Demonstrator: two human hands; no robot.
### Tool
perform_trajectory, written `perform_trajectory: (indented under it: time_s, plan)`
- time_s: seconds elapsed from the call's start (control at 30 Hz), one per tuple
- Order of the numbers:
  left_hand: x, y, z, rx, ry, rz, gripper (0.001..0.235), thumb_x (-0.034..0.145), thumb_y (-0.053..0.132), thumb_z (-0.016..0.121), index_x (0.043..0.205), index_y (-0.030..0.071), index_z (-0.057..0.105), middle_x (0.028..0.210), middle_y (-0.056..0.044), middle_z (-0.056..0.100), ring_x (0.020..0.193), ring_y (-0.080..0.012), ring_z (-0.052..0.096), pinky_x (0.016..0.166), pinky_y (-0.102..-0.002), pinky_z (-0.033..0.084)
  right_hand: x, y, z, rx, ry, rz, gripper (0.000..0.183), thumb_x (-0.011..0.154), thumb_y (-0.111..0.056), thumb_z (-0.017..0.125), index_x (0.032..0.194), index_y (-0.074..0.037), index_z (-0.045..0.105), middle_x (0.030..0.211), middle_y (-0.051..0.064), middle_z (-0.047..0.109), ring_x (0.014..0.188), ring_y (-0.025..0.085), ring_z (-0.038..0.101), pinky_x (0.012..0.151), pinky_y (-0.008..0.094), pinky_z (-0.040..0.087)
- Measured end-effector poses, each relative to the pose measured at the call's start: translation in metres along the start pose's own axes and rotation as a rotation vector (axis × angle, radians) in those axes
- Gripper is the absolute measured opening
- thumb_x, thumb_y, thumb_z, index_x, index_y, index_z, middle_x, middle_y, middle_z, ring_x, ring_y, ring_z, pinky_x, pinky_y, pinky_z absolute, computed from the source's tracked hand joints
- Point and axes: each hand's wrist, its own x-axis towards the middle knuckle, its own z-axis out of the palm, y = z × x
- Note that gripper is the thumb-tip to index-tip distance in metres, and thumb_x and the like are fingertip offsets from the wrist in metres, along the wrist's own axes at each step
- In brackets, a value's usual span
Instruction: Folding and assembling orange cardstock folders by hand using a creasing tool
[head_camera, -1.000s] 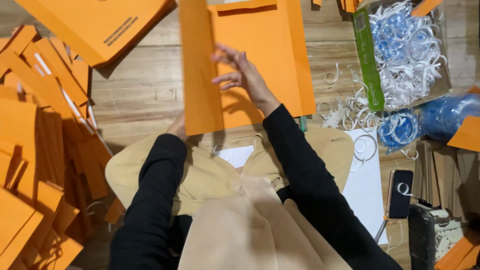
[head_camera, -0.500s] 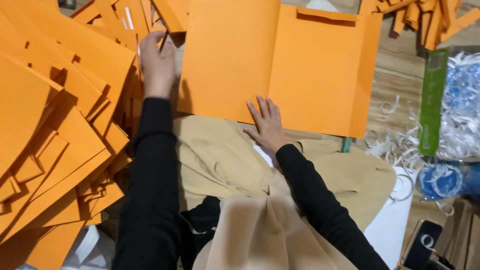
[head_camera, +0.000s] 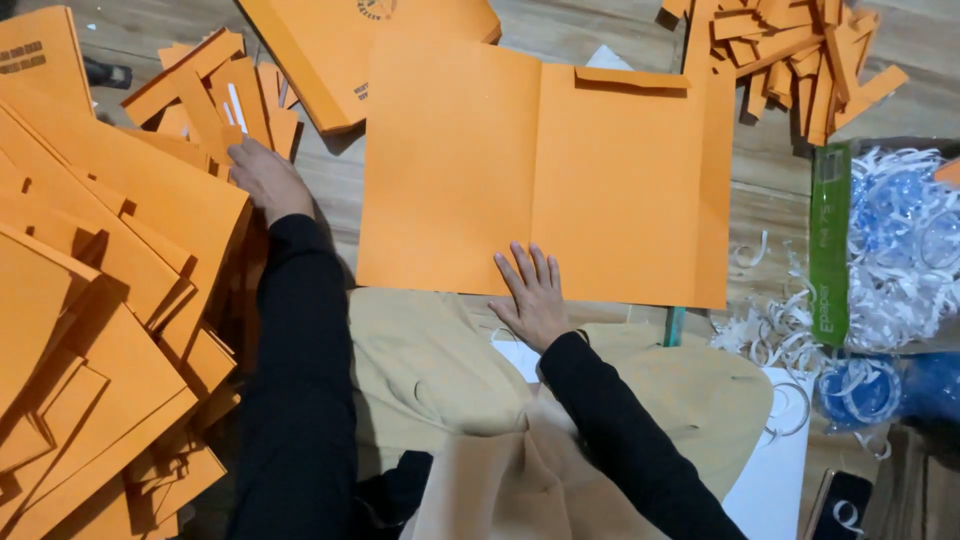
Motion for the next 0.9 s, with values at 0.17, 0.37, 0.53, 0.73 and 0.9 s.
perform_trajectory:
  time_s: [0.17, 0.37, 0.53, 0.73, 0.9]
  plan:
    - [-0.013, -0.002, -0.021, -0.151, -0.061, 0.054, 0.047, 0.068, 0.007, 0.078, 0.091, 0.004, 0.037, 0.097, -0.015, 0.037, 0.094, -0.0388, 0.043, 0.066, -0.045, 0.056, -0.008, -0.003, -0.002, 0.022, 0.018, -0.008, 0.066, 0.086, -0.059, 0.036, 0.142, -0.029, 0.020, 0.146, 0.003, 0.017, 0.134, 0.030, 0.010, 0.108, 0.045, 0.002]
    - [0.002, -0.056, 0.051, -0.360, 0.160, 0.112, 0.020, 0.082, 0.005, 0.059, 0.093, 0.000, 0.043, 0.098, -0.017, 0.043, 0.099, -0.0362, 0.046, 0.080, -0.049, 0.045, -0.010, -0.001, -0.001, 0.007, 0.060, -0.031, 0.065, 0.086, -0.059, 0.035, 0.142, -0.031, 0.020, 0.147, 0.001, 0.015, 0.135, 0.028, 0.009, 0.107, 0.044, 0.002]
    - [-0.021, 0.044, -0.086, -0.745, 0.415, 0.302, 0.006, 0.092, 0.007, 0.046, 0.087, 0.004, 0.048, 0.079, -0.008, 0.049, 0.076, -0.0266, 0.054, 0.069, -0.031, 0.048, -0.008, -0.001, -0.001, -0.014, 0.055, -0.031, 0.064, 0.087, -0.058, 0.033, 0.142, -0.030, 0.019, 0.147, 0.002, 0.014, 0.135, 0.029, 0.008, 0.107, 0.044, 0.001]
    - [-0.066, 0.124, -0.171, -0.888, 0.588, 0.144, 0.003, 0.084, 0.008, 0.054, 0.081, 0.007, 0.052, 0.076, -0.003, 0.057, 0.071, -0.0169, 0.058, 0.066, -0.028, 0.046, -0.012, -0.004, -0.012, 0.055, 0.006, -0.061, 0.064, 0.089, -0.052, 0.035, 0.142, -0.021, 0.017, 0.148, 0.006, 0.013, 0.137, 0.028, 0.005, 0.109, 0.048, 0.003]
    - [-0.156, 0.148, -0.136, -1.383, -0.104, -0.158, 0.007, 0.084, 0.005, 0.058, 0.088, 0.008, 0.053, 0.078, 0.001, 0.049, 0.053, -0.0071, 0.055, 0.045, -0.015, 0.050, -0.024, 0.003, -0.008, 0.165, 0.258, -0.001, 0.057, 0.089, -0.046, 0.042, 0.139, -0.022, 0.029, 0.140, 0.009, 0.025, 0.128, 0.030, 0.026, 0.105, 0.045, 0.017]
